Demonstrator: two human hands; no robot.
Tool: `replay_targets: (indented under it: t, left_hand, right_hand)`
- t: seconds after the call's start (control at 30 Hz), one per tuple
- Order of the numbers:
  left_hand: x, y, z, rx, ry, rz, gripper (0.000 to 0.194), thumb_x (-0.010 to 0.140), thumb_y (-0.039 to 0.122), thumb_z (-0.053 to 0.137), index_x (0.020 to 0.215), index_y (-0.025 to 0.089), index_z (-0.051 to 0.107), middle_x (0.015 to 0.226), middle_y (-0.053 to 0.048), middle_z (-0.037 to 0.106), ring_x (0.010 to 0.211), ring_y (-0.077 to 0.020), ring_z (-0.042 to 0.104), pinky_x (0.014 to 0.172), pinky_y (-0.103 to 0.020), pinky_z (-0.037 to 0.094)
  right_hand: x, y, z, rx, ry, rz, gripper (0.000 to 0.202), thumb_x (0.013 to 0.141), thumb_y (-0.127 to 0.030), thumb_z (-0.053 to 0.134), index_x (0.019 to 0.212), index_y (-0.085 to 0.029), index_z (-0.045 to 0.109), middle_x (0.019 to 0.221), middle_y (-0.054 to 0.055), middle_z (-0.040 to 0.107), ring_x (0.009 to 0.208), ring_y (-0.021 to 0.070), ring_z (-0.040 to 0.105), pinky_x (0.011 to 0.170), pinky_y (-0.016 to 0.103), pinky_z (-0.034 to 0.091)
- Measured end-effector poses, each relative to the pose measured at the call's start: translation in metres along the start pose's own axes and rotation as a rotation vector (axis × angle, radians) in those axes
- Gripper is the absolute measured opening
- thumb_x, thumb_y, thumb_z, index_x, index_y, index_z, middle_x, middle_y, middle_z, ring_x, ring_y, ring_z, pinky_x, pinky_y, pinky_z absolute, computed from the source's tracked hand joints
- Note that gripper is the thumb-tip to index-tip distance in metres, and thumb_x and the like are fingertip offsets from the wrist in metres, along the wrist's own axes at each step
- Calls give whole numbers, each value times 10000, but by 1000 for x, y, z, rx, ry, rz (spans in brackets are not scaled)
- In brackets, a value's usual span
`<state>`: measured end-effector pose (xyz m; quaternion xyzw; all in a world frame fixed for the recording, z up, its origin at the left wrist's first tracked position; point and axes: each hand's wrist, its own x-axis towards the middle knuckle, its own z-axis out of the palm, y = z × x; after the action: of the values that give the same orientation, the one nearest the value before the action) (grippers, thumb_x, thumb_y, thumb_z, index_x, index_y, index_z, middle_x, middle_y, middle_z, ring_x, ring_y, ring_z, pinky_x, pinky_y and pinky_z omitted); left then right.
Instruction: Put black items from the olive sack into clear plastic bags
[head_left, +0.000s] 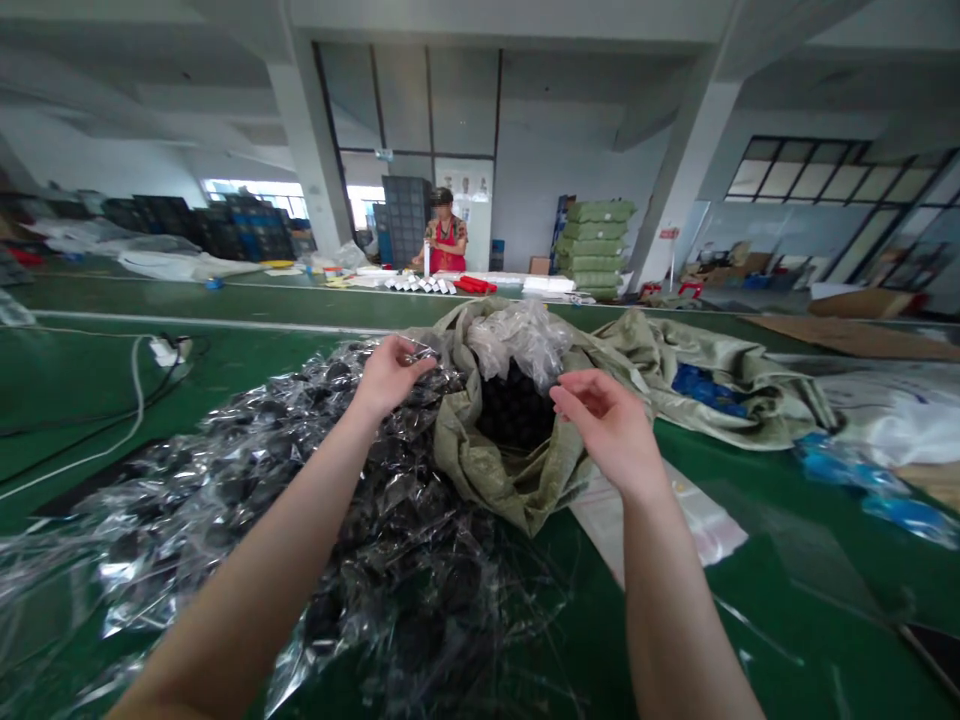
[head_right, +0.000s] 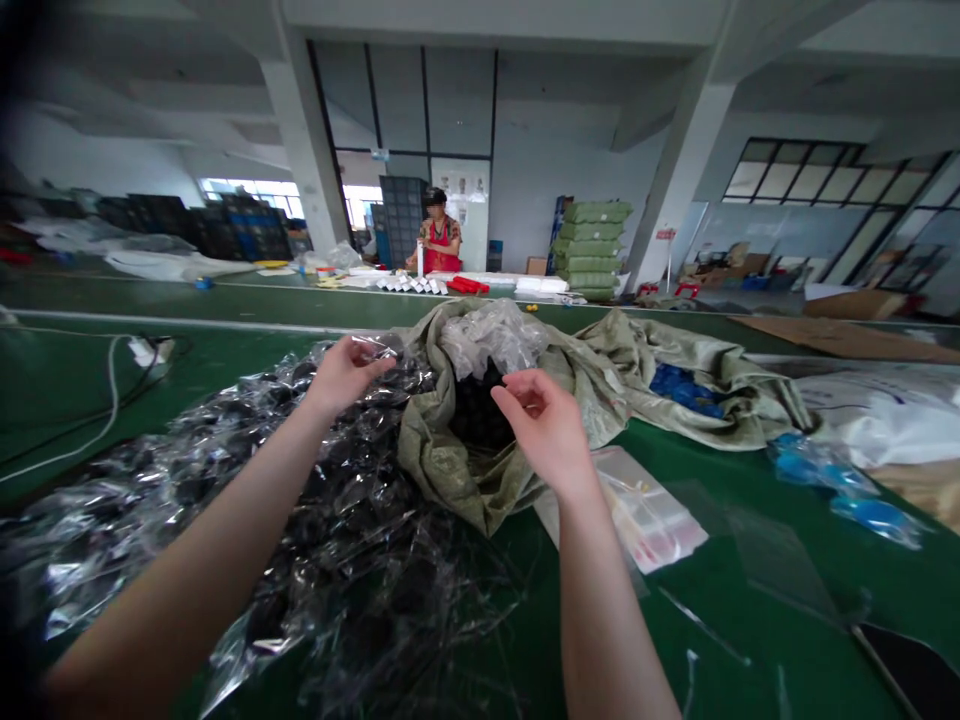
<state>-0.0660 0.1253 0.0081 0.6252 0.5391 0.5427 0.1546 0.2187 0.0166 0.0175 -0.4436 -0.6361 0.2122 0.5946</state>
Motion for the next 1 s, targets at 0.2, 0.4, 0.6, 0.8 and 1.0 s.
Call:
replay_targets:
  t: [0.2, 0.4, 0.6, 0.8, 1.0]
  left_hand:
    - [68, -15, -2, 496, 0, 204, 245, 731, 203, 716, 830, 192, 491, 916, -57, 606, 879, -206, 553, 798, -313, 389]
    - [108, -18, 34, 399, -24, 142, 306, 760, 170, 698, 711, 194, 396, 831, -2, 556, 975, -176, 518, 894, -296, 353]
    - [114, -14, 74, 426, -135, 67, 490, 662, 306, 792, 545, 197, 329, 641, -38, 586, 1038, -290, 564, 906, -379, 397]
    - [76, 20, 103, 433, -176, 400, 218, 813, 273, 518, 924, 96, 584, 1157, -100, 602, 1272, -264, 442, 1076, -365, 282]
    - [-30, 44, 116, 637, -501, 717, 235, 845, 219, 495, 1042, 126, 581, 1054, -146, 605, 1040, -281, 570, 919, -386, 442]
  right_hand:
    - [-1, -3, -24, -152, 51, -48, 213, 818, -401, 667, 918, -214, 649, 775, 28, 683, 667, 174, 621, 620, 313, 478]
    - [2, 3, -41, -136, 122, -40, 215, 820, -389, 660, 952, -221, 638, 743, 10, 668, 630, 158, 611, 609, 301, 473]
    - [4, 14, -62, -223, 187, -2, 185, 819, -362, 653, 911, -202, 644, 730, 12, 660, 633, 155, 607, 646, 319, 485]
    - [-10, -6, -87, -176, 398, -73, 225, 878, -420, 585, 963, -219, 639, 802, 34, 668, 659, 158, 620, 639, 331, 495]
    - [-9, 22, -92, -504, 311, 39, 240, 869, -419, 599, 887, -189, 668, 762, 56, 689, 690, 195, 645, 713, 359, 502]
